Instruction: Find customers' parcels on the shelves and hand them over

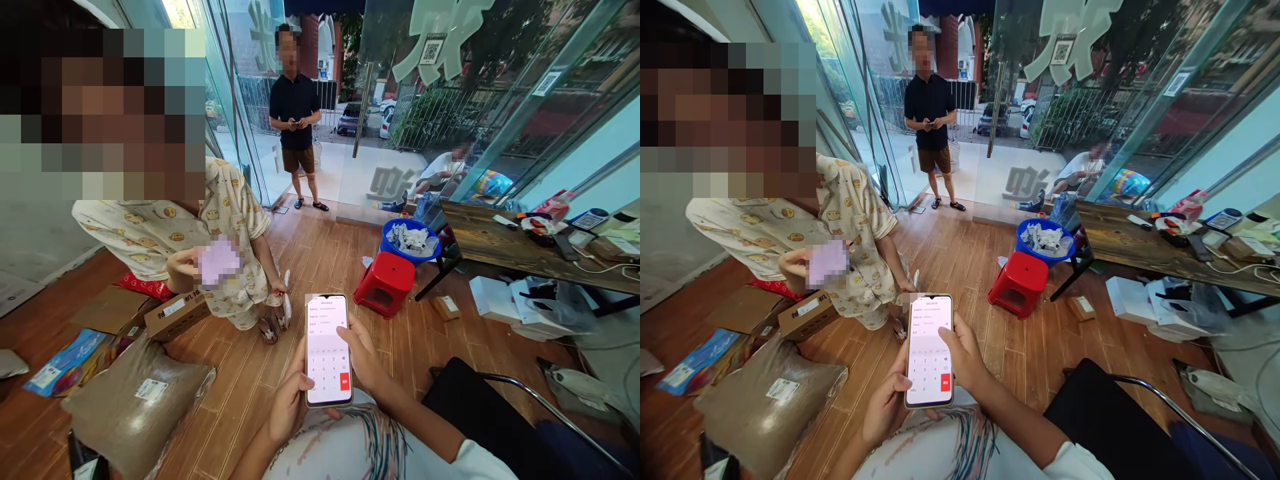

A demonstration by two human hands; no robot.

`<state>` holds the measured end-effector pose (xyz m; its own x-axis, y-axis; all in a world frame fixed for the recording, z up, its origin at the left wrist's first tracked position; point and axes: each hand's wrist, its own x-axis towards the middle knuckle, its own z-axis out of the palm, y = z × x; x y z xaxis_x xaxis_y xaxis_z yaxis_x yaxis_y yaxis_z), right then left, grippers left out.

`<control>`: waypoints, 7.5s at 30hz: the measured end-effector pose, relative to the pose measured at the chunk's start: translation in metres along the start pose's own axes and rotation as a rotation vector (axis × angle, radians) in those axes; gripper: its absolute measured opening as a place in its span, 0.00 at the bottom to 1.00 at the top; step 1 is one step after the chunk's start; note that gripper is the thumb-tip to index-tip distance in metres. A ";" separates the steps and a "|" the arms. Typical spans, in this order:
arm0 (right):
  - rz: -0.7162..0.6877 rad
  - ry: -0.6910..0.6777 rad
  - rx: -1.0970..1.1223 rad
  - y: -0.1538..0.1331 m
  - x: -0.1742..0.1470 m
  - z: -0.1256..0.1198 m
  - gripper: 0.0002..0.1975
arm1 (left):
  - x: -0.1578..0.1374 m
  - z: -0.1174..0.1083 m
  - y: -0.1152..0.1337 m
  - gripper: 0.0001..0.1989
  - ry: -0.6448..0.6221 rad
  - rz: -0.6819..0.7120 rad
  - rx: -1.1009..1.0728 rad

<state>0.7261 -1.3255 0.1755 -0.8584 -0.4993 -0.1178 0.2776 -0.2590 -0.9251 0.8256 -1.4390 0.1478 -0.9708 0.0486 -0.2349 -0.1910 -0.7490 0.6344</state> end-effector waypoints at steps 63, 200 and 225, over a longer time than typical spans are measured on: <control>0.026 -0.019 0.042 0.011 -0.004 -0.002 0.13 | -0.007 0.002 0.000 0.47 0.061 -0.016 0.024; 0.018 -0.471 -0.097 0.021 -0.023 -0.020 0.38 | -0.003 0.007 0.007 0.45 0.141 0.058 0.011; -0.015 -0.507 -0.161 0.024 -0.028 -0.024 0.40 | -0.010 0.004 0.004 0.41 0.110 0.044 0.025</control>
<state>0.7463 -1.2982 0.1478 -0.5345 -0.8438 0.0478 0.1630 -0.1584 -0.9738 0.8335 -1.4396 0.1557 -0.9569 -0.0573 -0.2848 -0.1537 -0.7323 0.6634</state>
